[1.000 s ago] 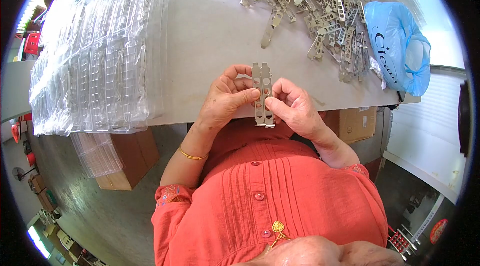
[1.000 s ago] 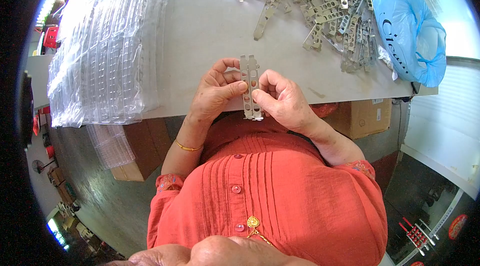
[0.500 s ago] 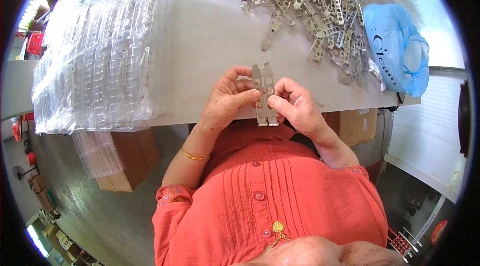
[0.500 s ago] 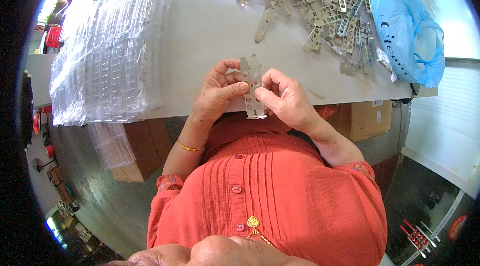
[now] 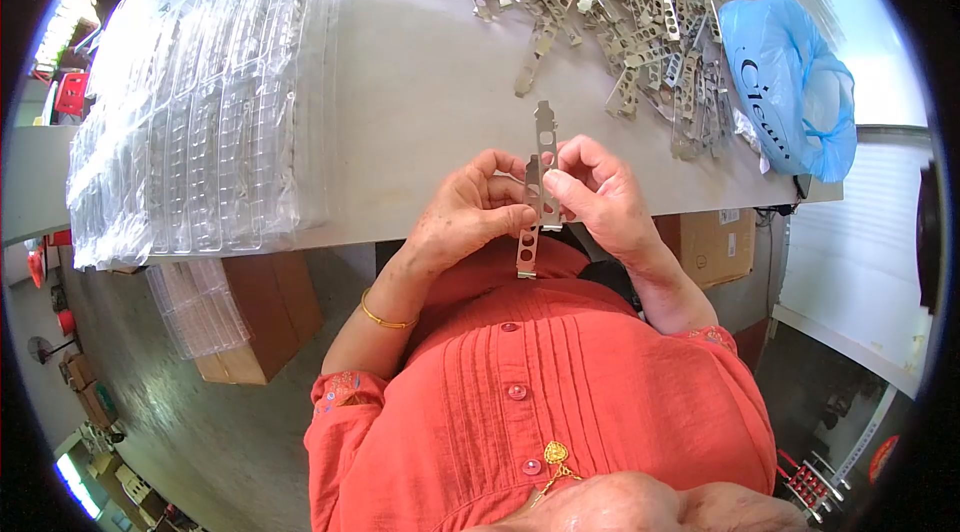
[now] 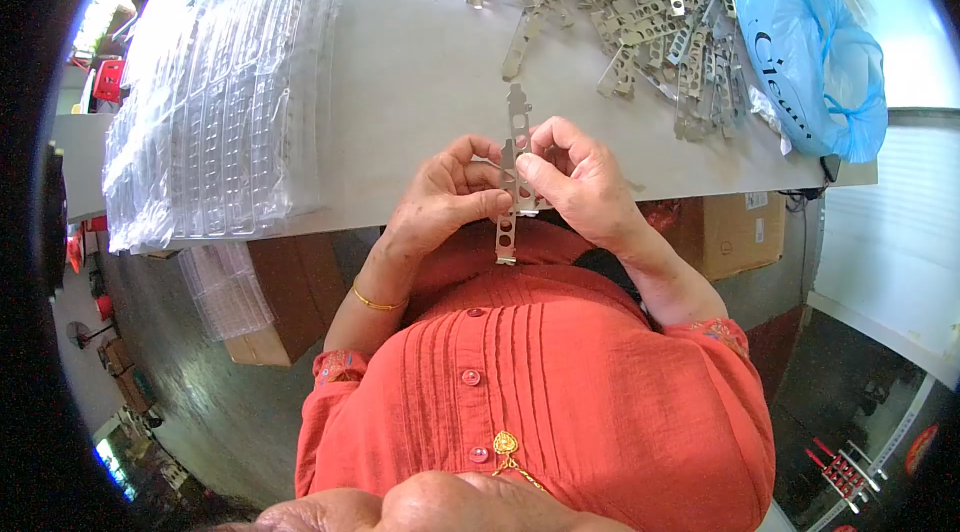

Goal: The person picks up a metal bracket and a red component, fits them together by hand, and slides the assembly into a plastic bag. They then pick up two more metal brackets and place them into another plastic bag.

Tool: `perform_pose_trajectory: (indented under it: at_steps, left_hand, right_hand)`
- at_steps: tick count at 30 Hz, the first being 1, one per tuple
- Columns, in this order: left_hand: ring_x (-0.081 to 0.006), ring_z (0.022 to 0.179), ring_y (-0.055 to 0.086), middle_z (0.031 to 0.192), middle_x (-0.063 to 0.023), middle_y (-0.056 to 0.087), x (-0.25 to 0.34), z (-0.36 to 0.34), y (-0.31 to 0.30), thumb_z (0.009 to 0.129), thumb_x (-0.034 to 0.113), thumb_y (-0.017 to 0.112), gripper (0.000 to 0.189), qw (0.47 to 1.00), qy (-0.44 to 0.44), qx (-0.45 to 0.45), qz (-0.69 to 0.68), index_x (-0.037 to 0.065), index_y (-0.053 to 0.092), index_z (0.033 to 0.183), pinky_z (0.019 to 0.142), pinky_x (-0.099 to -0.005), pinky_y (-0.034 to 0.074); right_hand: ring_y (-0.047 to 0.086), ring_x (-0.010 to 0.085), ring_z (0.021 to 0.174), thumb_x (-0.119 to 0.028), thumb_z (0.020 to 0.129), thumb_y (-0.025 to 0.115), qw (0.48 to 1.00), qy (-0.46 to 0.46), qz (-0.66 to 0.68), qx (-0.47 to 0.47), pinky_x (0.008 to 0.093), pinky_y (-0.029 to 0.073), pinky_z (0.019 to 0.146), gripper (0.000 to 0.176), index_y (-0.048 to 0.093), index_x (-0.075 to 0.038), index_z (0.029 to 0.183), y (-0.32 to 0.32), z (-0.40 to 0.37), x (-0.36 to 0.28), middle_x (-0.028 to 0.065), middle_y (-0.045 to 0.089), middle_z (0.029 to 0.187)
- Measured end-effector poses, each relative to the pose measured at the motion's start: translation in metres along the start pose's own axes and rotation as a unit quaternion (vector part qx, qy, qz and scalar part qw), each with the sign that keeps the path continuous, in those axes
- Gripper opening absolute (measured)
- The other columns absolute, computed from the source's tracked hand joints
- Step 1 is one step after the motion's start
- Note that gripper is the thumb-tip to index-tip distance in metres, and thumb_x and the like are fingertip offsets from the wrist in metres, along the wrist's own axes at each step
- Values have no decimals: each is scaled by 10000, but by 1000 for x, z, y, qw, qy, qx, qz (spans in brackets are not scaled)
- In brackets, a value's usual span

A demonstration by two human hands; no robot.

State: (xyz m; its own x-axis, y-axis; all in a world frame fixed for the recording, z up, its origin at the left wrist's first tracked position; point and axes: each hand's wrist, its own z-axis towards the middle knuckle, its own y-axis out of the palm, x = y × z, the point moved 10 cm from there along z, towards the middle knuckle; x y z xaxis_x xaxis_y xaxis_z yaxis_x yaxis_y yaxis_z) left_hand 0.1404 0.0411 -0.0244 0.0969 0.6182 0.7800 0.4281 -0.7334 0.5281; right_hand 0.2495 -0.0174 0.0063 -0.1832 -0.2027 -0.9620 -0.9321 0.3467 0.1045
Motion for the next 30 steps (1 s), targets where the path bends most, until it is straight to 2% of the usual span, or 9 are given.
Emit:
perform_pose_trajectory:
  at_steps: [5, 11, 13, 16, 20, 22, 25, 28, 30]
  left_hand:
    - [-142, 850, 666, 953, -115, 705, -1, -1, 0, 901, 23, 724, 372, 1000, -7, 8, 22, 4, 461, 1165, 779, -299, 572]
    - [-127, 794, 663, 934, -103, 721, -7, 1, 2, 898, 84, 757, 334, 1000, 4, -16, 16, 41, 504, 1112, 695, -251, 526]
    - [-141, 799, 664, 978, -124, 717, -10, 3, 5, 943, 130, 714, 267, 998, 10, -48, -41, 35, 529, 1111, 697, -262, 527]
    - [-166, 827, 670, 1023, -125, 698, -19, 6, 9, 992, 191, 651, 252, 991, 5, -63, -115, 23, 545, 1145, 720, -288, 542]
    - [-188, 880, 674, 1048, -114, 677, -18, 4, 16, 1005, 200, 622, 298, 993, 1, -86, -82, -2, 555, 1214, 769, -316, 557]
    - [-125, 804, 642, 938, -83, 690, -14, 4, 29, 1012, 215, 616, 283, 985, -12, -136, -106, -6, 571, 1183, 711, -257, 517]
    - [-130, 811, 647, 949, -94, 692, -18, 3, 33, 991, 220, 647, 327, 973, -47, -147, -171, -12, 570, 1208, 711, -251, 515]
    - [-134, 821, 647, 944, -92, 688, -11, 4, 39, 971, 199, 676, 311, 969, -13, -184, -165, -1, 578, 1188, 715, -246, 513]
    - [-131, 801, 644, 931, -88, 687, -12, 5, 37, 964, 183, 685, 283, 972, -18, -170, -163, 12, 582, 1165, 692, -244, 514]
  right_hand:
    - [530, 16, 709, -74, 974, 620, 1000, 7, 12, -5, 204, 453, 603, 84, 542, -64, 944, -2, -2, 1, -53, 530, 822]
    - [512, 19, 712, -89, 977, 628, 999, 26, 25, -10, 207, 457, 625, 108, 532, -75, 930, -4, -2, 10, -51, 525, 831]
    - [524, 32, 744, -90, 978, 625, 997, -19, 68, -9, 216, 464, 661, 76, 551, -78, 968, -6, 0, 4, -43, 540, 854]
    - [540, 50, 775, -84, 981, 614, 993, -33, 111, -15, 231, 472, 700, 64, 567, -76, 1023, -7, -1, -1, -27, 565, 880]
    - [531, 78, 758, -37, 981, 569, 990, -45, 132, -25, 238, 465, 705, 49, 546, -79, 988, -10, 1, 0, 37, 596, 947]
    - [555, 64, 784, -75, 988, 596, 983, -48, 167, -50, 248, 482, 739, 63, 573, -70, 1047, -7, 2, -1, -1, 611, 920]
    - [557, 62, 789, -72, 989, 597, 978, -77, 185, -59, 250, 484, 744, 49, 572, -73, 1030, -7, 2, -7, 7, 618, 942]
    - [557, 63, 789, -72, 989, 603, 976, -86, 189, -61, 253, 486, 744, 50, 567, -79, 1023, -7, 3, -10, 15, 617, 960]
    - [560, 64, 791, -74, 988, 607, 977, -88, 186, -57, 255, 489, 744, 54, 567, -80, 1024, -7, 3, -11, 25, 624, 978]
